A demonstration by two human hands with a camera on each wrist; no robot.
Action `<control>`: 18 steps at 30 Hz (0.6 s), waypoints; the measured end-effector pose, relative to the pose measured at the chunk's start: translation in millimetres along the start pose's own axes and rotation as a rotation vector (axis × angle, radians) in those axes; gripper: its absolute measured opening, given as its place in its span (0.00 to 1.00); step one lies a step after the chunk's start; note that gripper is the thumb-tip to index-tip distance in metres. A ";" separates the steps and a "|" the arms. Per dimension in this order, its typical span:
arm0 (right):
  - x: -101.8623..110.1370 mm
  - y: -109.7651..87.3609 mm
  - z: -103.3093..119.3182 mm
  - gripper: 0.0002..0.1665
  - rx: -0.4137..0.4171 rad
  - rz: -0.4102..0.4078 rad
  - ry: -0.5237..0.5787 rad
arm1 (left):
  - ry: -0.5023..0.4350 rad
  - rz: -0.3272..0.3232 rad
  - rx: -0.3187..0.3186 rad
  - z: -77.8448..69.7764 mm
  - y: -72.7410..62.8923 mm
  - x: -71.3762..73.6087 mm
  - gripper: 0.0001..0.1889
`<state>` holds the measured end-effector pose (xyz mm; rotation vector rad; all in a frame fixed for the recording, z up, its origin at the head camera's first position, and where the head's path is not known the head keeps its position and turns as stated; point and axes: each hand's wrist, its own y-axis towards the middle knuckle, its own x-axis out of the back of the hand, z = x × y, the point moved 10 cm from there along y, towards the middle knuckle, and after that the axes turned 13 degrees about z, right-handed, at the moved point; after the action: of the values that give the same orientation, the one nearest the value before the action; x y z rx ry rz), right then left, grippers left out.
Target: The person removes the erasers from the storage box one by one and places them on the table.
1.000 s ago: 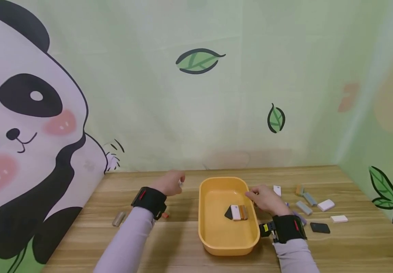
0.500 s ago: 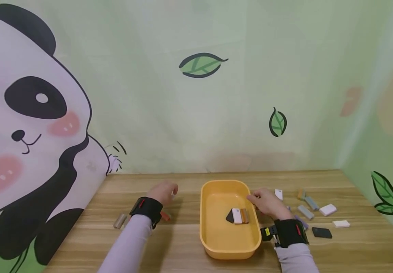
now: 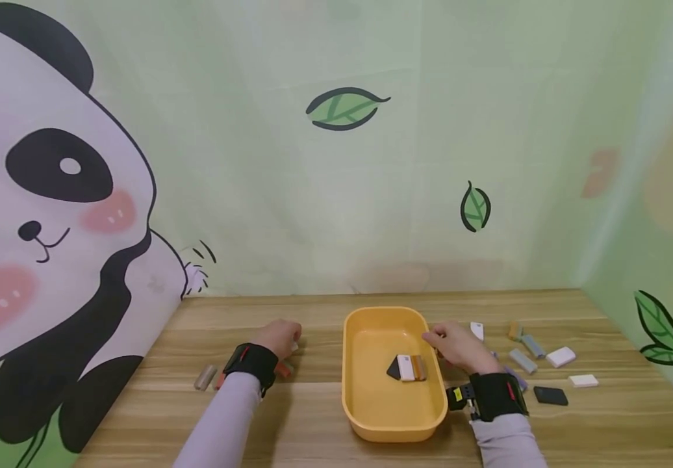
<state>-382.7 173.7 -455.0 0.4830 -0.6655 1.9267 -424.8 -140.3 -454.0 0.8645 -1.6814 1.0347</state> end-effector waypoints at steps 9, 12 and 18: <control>1.9 0.9 0.8 0.18 0.001 -0.007 -0.003 | -0.020 0.007 0.045 6.4 -0.4 4.0 0.18; 3.5 1.0 1.3 0.19 0.004 -0.014 -0.013 | 0.003 -0.036 0.054 2.4 -2.1 15.5 0.18; 2.9 -1.3 2.3 0.19 0.022 -0.012 -0.024 | 0.071 -0.126 -0.019 -35.7 3.0 36.2 0.16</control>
<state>-382.6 174.6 -451.2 0.5236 -0.6559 1.9212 -425.8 -109.5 -413.4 0.8989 -1.5550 0.9518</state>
